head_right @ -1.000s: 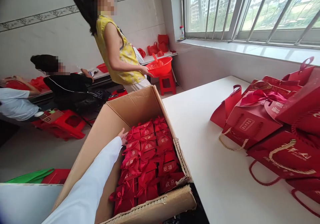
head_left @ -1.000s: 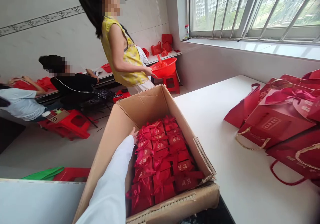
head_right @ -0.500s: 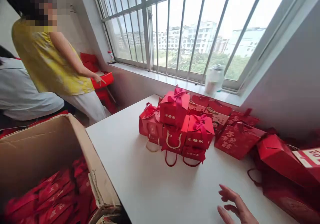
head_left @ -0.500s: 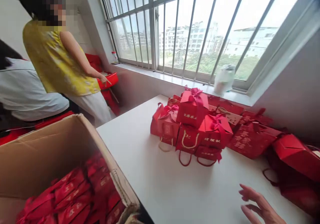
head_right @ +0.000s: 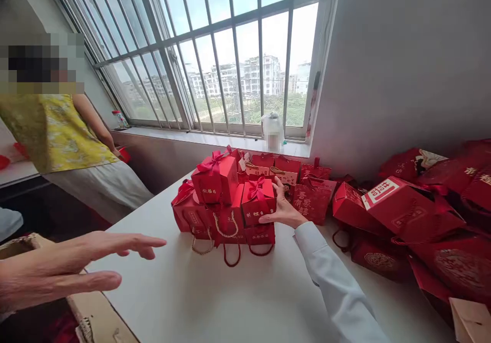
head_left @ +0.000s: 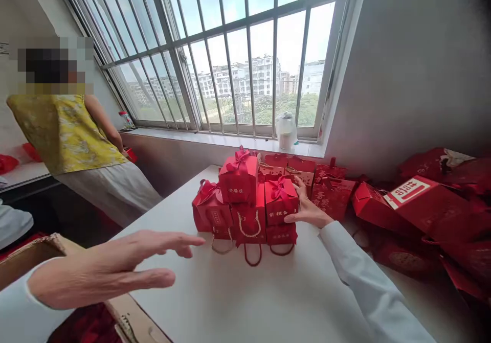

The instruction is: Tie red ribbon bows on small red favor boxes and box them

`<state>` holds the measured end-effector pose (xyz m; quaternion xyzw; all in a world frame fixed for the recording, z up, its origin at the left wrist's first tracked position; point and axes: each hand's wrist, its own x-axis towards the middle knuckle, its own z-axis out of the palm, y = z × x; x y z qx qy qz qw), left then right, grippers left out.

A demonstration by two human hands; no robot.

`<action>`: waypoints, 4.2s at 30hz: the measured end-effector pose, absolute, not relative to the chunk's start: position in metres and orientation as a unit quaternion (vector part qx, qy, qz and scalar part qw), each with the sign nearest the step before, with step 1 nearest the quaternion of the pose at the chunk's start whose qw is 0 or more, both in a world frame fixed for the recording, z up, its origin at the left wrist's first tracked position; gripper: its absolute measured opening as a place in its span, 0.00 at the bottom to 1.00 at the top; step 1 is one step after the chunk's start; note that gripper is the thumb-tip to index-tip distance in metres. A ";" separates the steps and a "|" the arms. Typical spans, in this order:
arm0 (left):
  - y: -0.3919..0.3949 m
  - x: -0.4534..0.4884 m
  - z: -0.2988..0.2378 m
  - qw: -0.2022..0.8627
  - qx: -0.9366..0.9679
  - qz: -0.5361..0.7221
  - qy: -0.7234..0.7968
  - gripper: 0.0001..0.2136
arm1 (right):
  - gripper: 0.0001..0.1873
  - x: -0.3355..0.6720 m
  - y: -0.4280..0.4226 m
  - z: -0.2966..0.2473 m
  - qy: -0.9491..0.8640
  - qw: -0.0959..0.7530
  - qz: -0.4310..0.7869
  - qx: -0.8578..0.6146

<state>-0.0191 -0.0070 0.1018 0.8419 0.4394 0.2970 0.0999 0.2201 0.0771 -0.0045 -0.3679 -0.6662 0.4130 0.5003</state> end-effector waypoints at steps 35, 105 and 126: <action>-0.074 0.109 0.009 0.226 0.829 0.180 0.479 0.06 | 0.17 0.281 -0.148 -0.057 -0.398 0.591 0.249 -0.656; -0.066 0.122 -0.018 0.330 0.820 0.275 0.379 0.04 | 0.03 0.248 -0.156 -0.006 -0.439 0.405 0.285 -0.750; -0.040 0.087 -0.003 0.252 0.916 0.170 0.261 0.03 | 0.15 0.240 -0.148 -0.013 -0.674 0.342 0.063 -0.652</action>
